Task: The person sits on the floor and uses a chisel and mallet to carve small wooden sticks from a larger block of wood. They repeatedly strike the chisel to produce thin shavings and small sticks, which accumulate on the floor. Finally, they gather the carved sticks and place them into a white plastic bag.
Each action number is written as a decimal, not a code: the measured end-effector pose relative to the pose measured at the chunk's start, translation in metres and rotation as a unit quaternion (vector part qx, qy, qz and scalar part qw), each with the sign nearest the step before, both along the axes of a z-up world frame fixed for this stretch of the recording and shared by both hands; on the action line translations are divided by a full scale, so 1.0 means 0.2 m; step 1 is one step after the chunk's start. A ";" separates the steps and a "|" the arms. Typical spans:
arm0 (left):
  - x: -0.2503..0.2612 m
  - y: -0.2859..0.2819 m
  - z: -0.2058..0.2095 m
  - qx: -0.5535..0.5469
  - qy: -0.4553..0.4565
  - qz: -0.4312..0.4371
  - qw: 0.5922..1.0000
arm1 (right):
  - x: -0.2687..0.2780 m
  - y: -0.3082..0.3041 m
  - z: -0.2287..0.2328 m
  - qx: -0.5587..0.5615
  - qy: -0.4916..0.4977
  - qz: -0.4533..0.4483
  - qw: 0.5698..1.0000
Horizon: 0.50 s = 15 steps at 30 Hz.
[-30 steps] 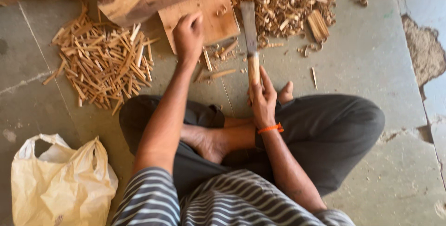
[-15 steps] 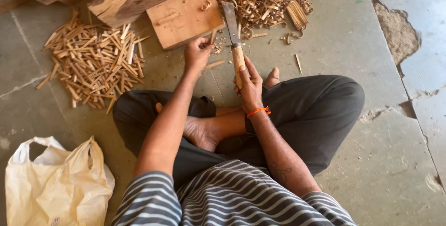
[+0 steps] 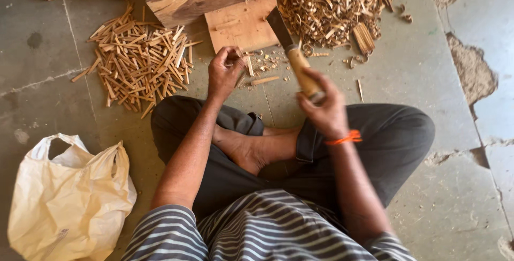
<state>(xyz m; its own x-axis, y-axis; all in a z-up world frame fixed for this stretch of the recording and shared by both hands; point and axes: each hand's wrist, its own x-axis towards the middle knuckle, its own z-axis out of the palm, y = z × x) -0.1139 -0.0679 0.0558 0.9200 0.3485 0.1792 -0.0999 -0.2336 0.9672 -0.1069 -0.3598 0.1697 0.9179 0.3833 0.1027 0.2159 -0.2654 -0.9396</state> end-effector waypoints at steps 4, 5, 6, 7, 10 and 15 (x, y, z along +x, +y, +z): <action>0.05 0.03 0.02 0.019 -0.032 0.018 0.999 | 0.13 -0.15 0.49 -0.022 0.037 0.029 0.999; 0.06 0.03 0.05 -0.015 -0.039 0.007 0.999 | 0.13 -0.18 0.57 0.036 -0.020 0.013 0.999; 0.07 0.04 0.09 -0.050 -0.045 -0.001 0.998 | 0.12 -0.20 0.63 0.109 -0.085 0.000 0.990; 0.07 0.04 0.12 -0.084 -0.051 -0.010 0.995 | 0.12 -0.18 0.64 0.162 -0.133 -0.011 0.978; 0.12 0.07 0.19 -0.266 0.018 0.052 0.962 | 0.19 0.04 0.43 0.215 -0.054 -0.008 0.975; 0.12 0.12 0.03 -0.452 -0.011 0.044 0.891 | 0.40 0.01 0.25 0.227 -0.002 -0.043 0.973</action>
<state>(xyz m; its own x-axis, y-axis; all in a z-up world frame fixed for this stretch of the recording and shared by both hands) -0.0902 -0.0434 0.0628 0.8818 0.4299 -0.1939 -0.1400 0.6314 0.7627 -0.0272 -0.3577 0.2200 0.9438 0.2189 0.2475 0.2154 0.1603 -0.9633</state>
